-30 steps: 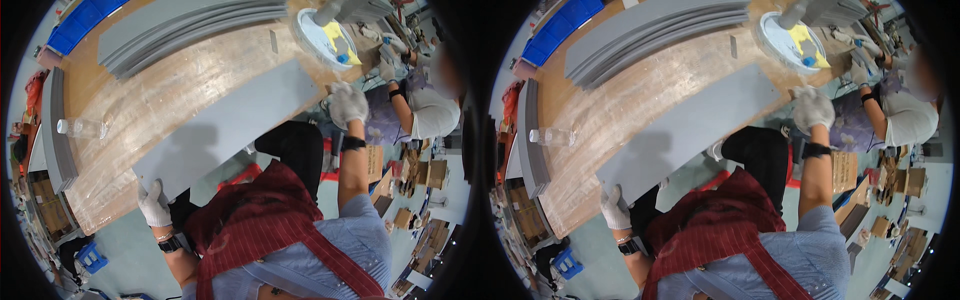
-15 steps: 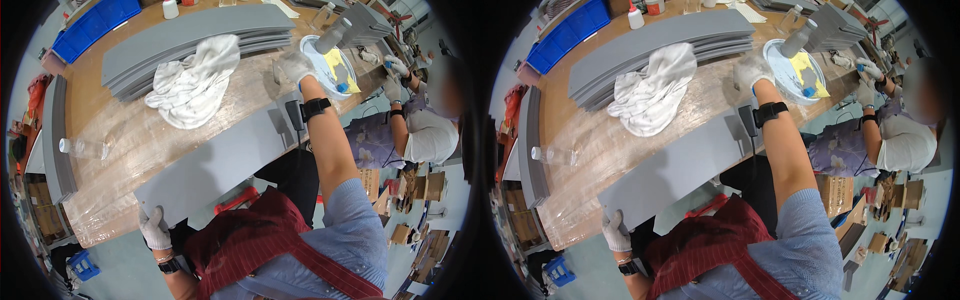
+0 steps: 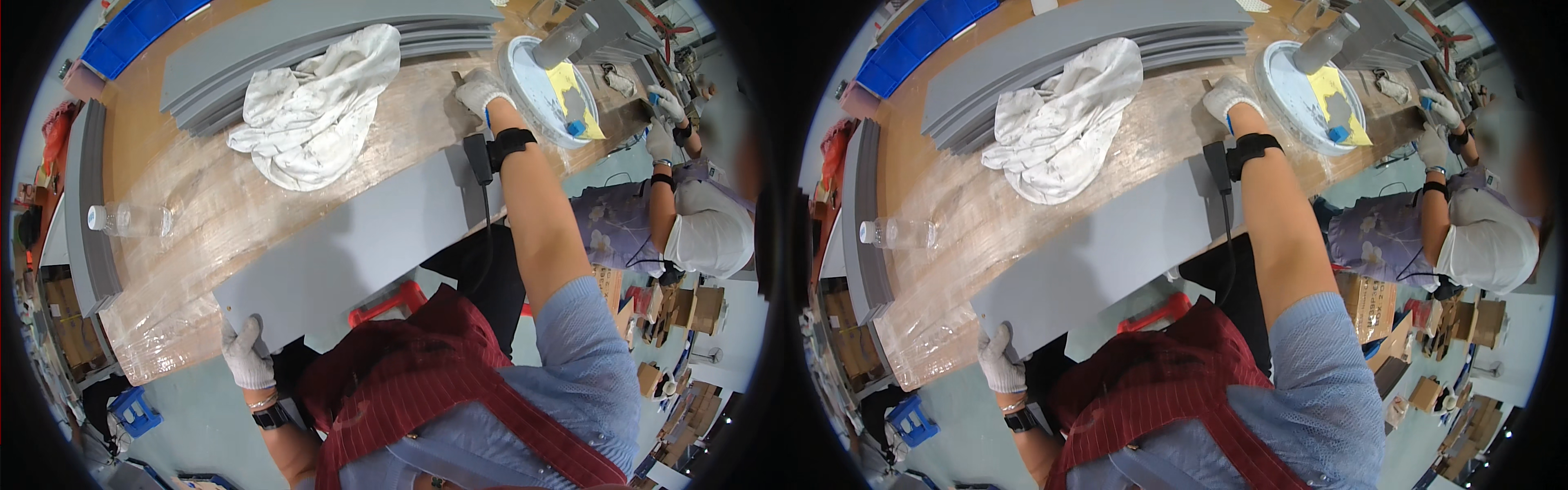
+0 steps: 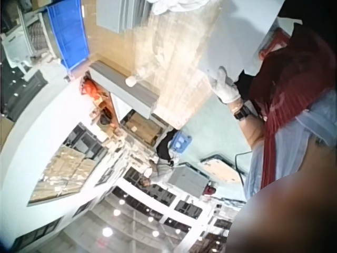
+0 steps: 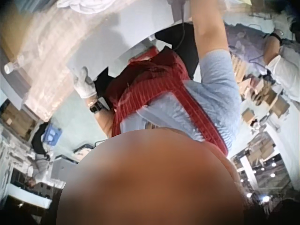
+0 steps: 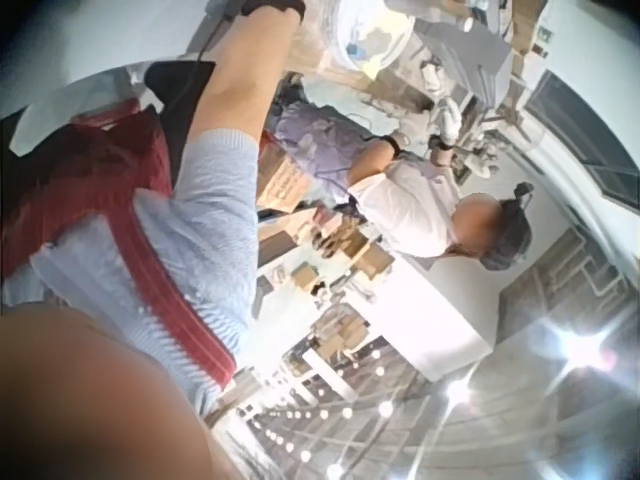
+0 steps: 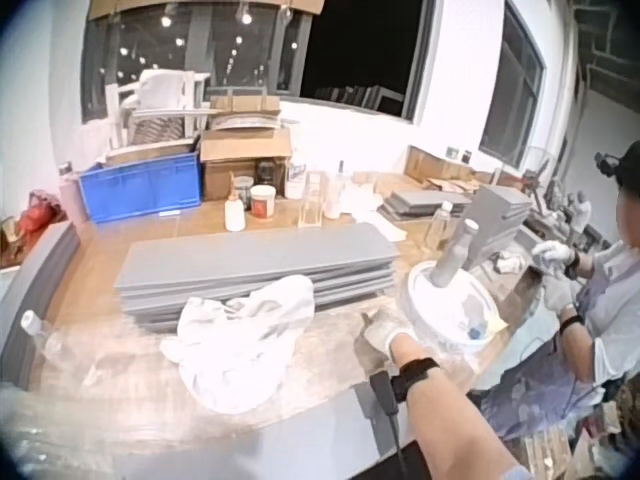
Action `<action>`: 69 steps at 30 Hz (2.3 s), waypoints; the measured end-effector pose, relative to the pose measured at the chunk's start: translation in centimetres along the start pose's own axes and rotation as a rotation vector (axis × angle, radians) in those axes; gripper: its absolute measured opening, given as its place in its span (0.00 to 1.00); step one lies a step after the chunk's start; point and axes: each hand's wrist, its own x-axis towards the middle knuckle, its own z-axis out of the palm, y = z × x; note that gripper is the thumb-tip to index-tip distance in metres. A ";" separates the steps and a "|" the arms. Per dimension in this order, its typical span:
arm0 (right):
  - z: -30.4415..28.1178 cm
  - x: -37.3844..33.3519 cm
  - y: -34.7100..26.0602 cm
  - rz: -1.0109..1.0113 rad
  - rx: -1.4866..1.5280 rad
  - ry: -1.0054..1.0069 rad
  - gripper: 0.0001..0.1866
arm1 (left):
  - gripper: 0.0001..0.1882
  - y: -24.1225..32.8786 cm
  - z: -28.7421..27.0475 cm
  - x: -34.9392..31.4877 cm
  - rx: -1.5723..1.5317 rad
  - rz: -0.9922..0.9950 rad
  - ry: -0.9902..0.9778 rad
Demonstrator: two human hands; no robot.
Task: Sanding and wiping down gray furniture panels in a workshop.
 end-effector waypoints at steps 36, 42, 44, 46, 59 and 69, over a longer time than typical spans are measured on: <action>7.3 -27.6 3.1 -0.457 0.367 0.472 0.14 | 0.25 -0.5 -0.7 0.6 0.045 0.008 -0.023; 7.8 -28.2 2.3 -0.585 0.430 0.417 0.13 | 0.28 -0.1 0.0 0.2 0.051 0.023 0.004; 8.0 -27.3 3.4 -0.515 0.323 0.478 0.12 | 0.28 0.0 0.0 0.2 0.072 0.032 -0.050; 7.7 -25.1 5.6 -0.425 0.243 0.554 0.11 | 0.28 0.0 -0.2 0.3 0.066 0.031 -0.071; 8.7 -23.6 4.0 -0.705 0.173 0.503 0.09 | 0.22 0.1 0.8 0.0 0.046 0.076 -0.028; 4.3 -12.8 12.7 -0.098 0.127 0.596 0.13 | 0.26 -0.1 0.8 0.0 0.030 -0.010 0.057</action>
